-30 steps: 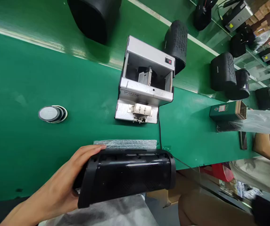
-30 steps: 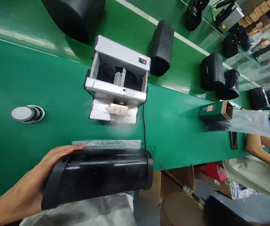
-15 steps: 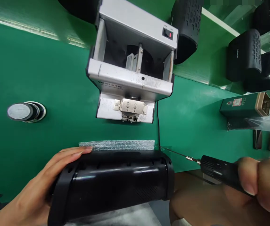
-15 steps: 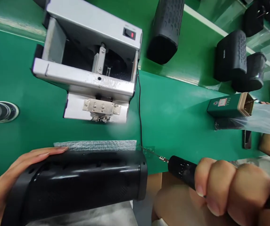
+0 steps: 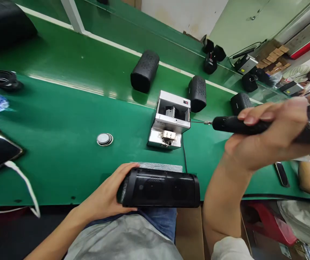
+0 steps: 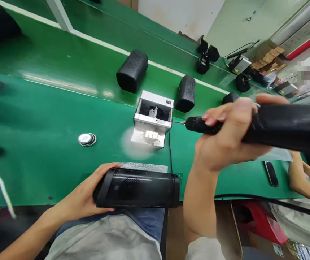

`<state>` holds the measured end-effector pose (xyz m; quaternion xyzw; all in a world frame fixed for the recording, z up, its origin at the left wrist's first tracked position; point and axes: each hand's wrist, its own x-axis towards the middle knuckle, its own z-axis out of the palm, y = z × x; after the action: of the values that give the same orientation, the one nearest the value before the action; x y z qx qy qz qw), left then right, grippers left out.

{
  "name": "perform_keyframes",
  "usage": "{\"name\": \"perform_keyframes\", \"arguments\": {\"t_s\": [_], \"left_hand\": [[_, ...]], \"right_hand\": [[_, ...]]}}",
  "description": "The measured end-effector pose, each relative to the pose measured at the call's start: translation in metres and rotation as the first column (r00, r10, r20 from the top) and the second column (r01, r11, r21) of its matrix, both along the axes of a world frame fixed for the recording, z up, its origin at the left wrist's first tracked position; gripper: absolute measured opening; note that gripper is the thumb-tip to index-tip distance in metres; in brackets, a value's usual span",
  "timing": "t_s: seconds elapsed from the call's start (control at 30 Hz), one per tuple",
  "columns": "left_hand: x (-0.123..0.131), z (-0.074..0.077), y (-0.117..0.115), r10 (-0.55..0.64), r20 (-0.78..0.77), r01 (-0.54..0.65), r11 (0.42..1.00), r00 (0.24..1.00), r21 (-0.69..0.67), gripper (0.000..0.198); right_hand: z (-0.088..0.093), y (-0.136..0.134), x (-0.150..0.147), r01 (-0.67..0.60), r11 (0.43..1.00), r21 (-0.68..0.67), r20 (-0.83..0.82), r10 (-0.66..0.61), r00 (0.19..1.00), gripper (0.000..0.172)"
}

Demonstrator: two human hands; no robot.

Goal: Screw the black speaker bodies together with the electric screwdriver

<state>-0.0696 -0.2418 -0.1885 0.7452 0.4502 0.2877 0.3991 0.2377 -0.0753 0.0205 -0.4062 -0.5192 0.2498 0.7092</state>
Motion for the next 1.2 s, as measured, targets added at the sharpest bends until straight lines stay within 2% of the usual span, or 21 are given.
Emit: {"name": "perform_keyframes", "arguments": {"t_s": [0.17, 0.23, 0.33, 0.4, 0.53, 0.63, 0.73, 0.9, 1.2], "left_hand": [[0.003, -0.003, 0.003, -0.024, 0.048, 0.023, 1.000, 0.999, 0.018, 0.117], [0.004, -0.004, 0.004, -0.024, 0.071, 0.023, 1.000, 0.997, 0.020, 0.116], [0.005, -0.006, 0.004, -0.028, 0.105, 0.026, 0.999, 0.994, 0.023, 0.118], [0.006, -0.006, 0.004, -0.033, 0.117, 0.031, 0.999, 0.993, 0.020, 0.120], [0.008, -0.009, 0.003, -0.034, 0.135, 0.030, 0.999, 0.990, 0.029, 0.123], [0.008, -0.011, 0.002, -0.024, 0.153, 0.018, 0.999, 0.988, 0.041, 0.124], [0.009, -0.012, 0.003, -0.028, 0.162, 0.019, 0.998, 0.986, 0.056, 0.125], [0.008, -0.011, 0.003, -0.045, 0.162, 0.035, 0.998, 0.986, 0.060, 0.124], [0.008, -0.008, 0.002, -0.029, 0.156, 0.020, 0.998, 0.987, 0.059, 0.122]], "right_hand": [[0.008, -0.030, -0.042, 0.055, 0.997, 0.058, 0.030, -0.056, 0.998, 0.034], [0.007, -0.037, -0.056, 0.083, 0.982, 0.170, 0.009, -0.085, 0.996, 0.031], [0.002, -0.036, -0.071, 0.026, 0.953, 0.302, -0.010, -0.024, 1.000, 0.021], [-0.003, -0.028, -0.077, -0.010, 0.957, 0.290, 0.006, 0.009, 1.000, 0.018], [-0.016, -0.013, -0.083, 0.011, 0.975, 0.223, 0.055, -0.024, 0.998, 0.021], [-0.021, -0.011, -0.085, 0.018, 0.983, 0.184, 0.067, -0.031, 0.997, 0.026], [-0.019, -0.018, -0.084, 0.035, 0.979, 0.201, 0.051, -0.046, 0.998, 0.027], [-0.010, -0.023, -0.080, 0.067, 0.964, 0.257, 0.035, -0.078, 0.996, 0.020], [-0.017, -0.010, -0.080, 0.086, 0.971, 0.223, 0.038, -0.096, 0.995, 0.024]]}}
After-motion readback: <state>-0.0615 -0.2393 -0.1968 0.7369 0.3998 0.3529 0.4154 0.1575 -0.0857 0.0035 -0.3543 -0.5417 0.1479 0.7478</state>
